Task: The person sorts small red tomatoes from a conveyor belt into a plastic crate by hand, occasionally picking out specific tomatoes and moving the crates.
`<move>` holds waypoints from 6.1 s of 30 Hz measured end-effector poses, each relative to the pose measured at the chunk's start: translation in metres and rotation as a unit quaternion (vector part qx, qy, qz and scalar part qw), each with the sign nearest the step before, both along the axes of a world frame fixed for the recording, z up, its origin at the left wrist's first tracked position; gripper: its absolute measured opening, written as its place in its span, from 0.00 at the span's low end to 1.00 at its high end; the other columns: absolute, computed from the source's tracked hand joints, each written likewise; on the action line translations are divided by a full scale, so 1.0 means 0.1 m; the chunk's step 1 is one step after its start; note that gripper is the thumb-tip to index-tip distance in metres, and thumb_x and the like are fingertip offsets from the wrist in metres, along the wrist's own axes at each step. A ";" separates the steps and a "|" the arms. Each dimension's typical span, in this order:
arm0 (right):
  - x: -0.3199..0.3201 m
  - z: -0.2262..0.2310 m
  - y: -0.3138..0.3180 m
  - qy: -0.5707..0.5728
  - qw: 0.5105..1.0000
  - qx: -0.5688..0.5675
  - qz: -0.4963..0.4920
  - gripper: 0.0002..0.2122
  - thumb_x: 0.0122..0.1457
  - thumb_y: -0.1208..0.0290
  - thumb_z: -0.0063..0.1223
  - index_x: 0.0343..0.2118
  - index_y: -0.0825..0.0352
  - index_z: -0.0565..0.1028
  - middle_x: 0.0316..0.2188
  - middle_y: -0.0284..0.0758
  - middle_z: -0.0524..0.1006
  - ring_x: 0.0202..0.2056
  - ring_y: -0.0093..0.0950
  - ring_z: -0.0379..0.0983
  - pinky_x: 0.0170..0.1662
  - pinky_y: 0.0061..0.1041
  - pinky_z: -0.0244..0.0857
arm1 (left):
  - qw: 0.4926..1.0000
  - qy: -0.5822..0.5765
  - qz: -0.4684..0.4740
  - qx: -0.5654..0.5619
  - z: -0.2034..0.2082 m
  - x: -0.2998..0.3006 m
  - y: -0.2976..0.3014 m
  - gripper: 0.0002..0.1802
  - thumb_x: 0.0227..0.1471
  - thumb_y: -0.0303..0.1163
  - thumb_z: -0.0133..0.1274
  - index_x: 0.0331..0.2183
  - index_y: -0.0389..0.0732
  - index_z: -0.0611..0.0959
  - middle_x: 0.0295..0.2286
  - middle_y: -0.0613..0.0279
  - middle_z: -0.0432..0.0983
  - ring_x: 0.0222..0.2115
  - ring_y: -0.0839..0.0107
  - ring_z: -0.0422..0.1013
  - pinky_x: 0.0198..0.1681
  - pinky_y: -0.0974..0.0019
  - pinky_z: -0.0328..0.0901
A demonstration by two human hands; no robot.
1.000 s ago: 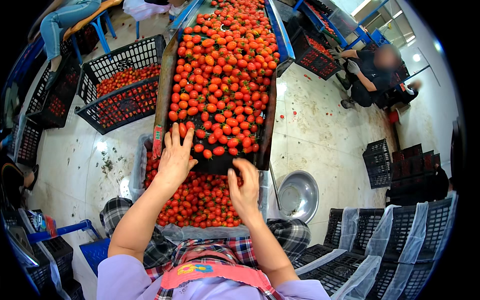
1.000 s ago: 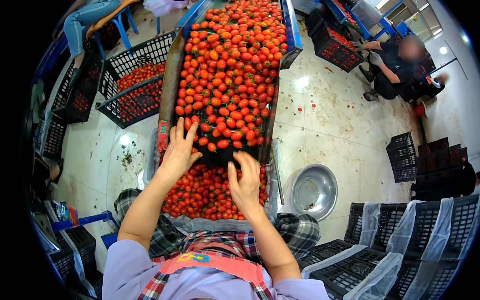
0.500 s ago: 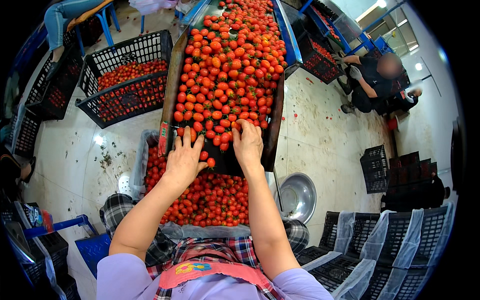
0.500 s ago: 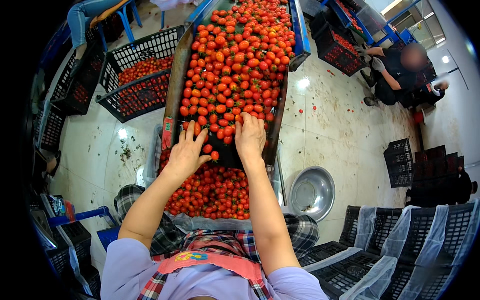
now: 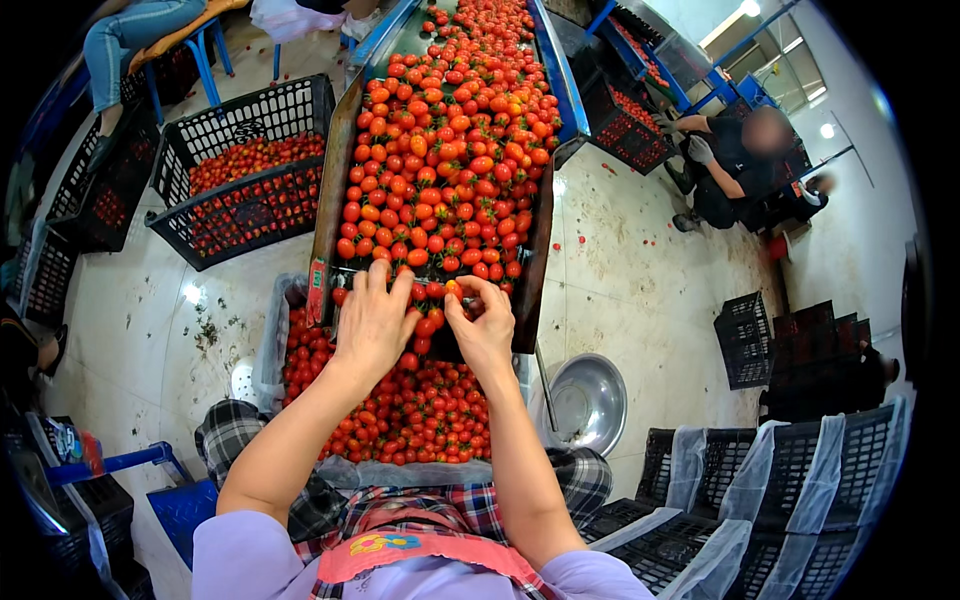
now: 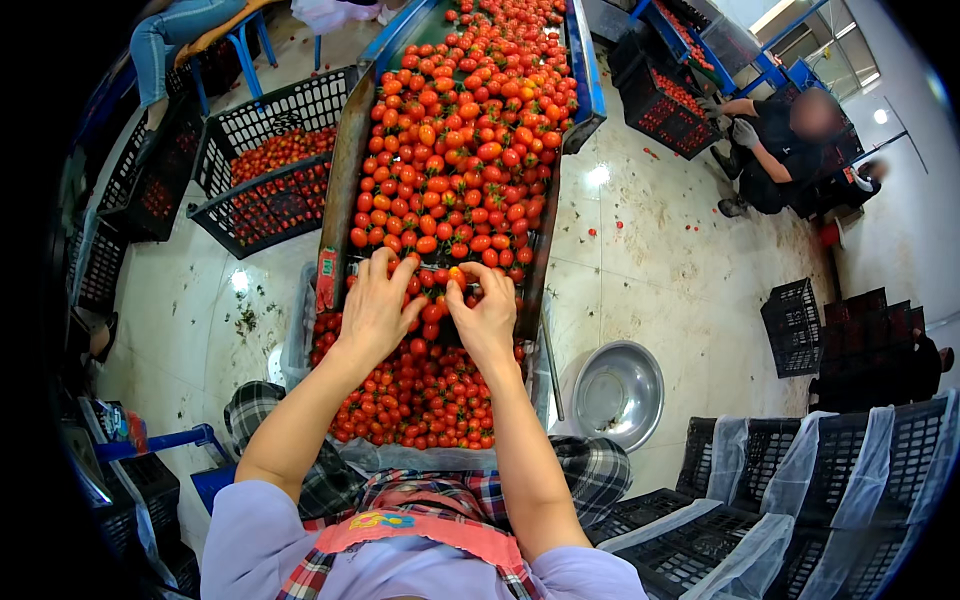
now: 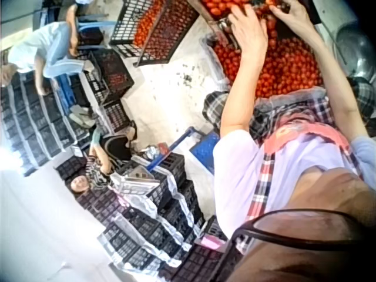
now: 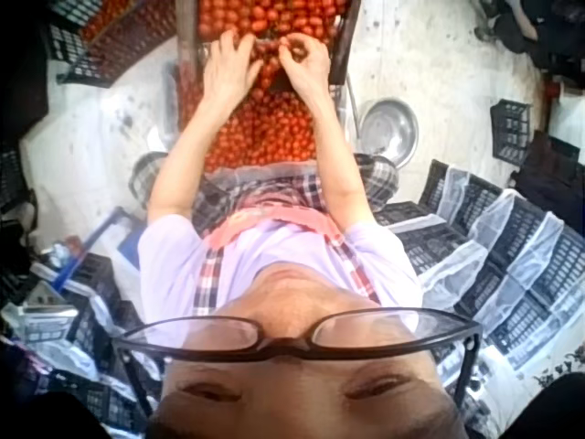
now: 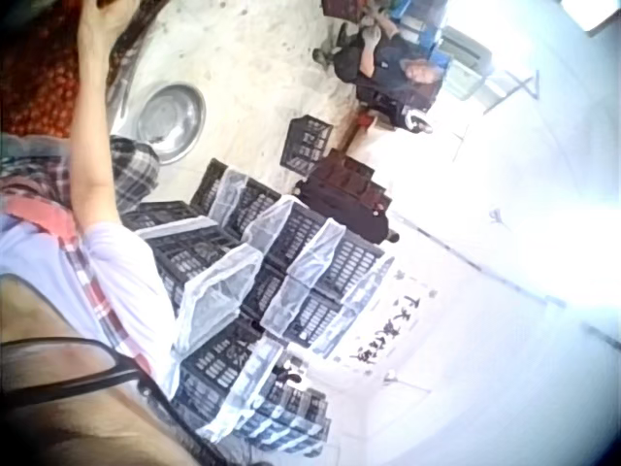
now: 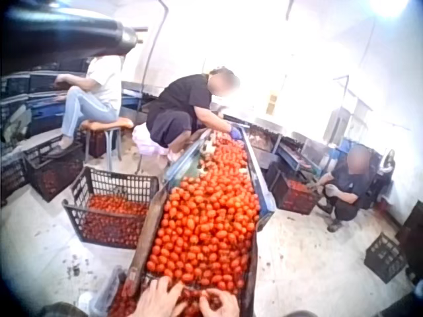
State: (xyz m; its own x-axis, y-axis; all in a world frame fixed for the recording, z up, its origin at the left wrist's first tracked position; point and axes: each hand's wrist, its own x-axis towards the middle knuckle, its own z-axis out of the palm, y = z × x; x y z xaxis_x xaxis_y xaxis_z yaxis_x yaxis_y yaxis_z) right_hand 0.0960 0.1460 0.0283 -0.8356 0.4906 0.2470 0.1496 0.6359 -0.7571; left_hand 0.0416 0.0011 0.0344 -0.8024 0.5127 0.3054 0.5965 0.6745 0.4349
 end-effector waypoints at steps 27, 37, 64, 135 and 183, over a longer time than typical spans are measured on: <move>-0.28 0.17 -0.13 -0.013 0.946 -0.285 0.156 0.13 0.52 0.76 0.55 0.40 0.70 0.68 0.31 0.33 0.73 0.32 0.17 0.69 0.33 0.16 0.65 | 0.961 -0.120 -0.053 0.242 0.11 0.05 -0.06 0.22 0.49 0.22 0.48 0.48 0.36 0.67 0.35 0.48 0.69 0.35 0.53 0.70 0.39 0.58 0.65; -0.73 0.45 -0.02 0.051 0.992 -0.033 0.107 0.09 0.56 0.73 0.51 0.39 0.70 0.73 0.33 0.34 0.75 0.32 0.23 0.72 0.36 0.21 0.66 | 0.768 -0.468 -0.004 0.438 0.14 -0.07 -0.07 0.12 0.50 0.32 0.51 0.36 0.39 0.70 0.26 0.65 0.68 0.24 0.77 0.66 0.25 0.73 0.61; -0.81 0.29 0.46 -0.192 0.946 0.230 -0.122 0.12 0.50 0.79 0.50 0.39 0.72 0.68 0.41 0.47 0.66 0.41 0.45 0.67 0.45 0.37 0.65 | 0.527 -0.647 -0.017 0.551 0.17 0.01 -0.08 0.09 0.57 0.35 0.42 0.35 0.41 0.71 0.28 0.63 0.69 0.24 0.79 0.67 0.18 0.77 0.58; -0.76 0.26 0.19 0.080 0.973 -0.204 0.074 0.12 0.58 0.71 0.49 0.43 0.68 0.68 0.28 0.32 0.71 0.30 0.19 0.68 0.33 0.20 0.64 | 0.391 -0.628 -0.019 0.672 0.15 -0.01 0.00 0.19 0.57 0.39 0.43 0.46 0.39 0.69 0.42 0.58 0.69 0.42 0.64 0.69 0.42 0.65 0.68; -0.80 0.22 0.47 -0.156 0.985 0.062 0.034 0.15 0.43 0.72 0.58 0.36 0.66 0.73 0.23 0.38 0.76 0.25 0.23 0.73 0.30 0.24 0.67 | 0.389 -0.645 -0.026 0.657 0.20 0.02 -0.01 0.14 0.55 0.39 0.47 0.41 0.42 0.72 0.37 0.58 0.69 0.36 0.67 0.70 0.32 0.70 0.68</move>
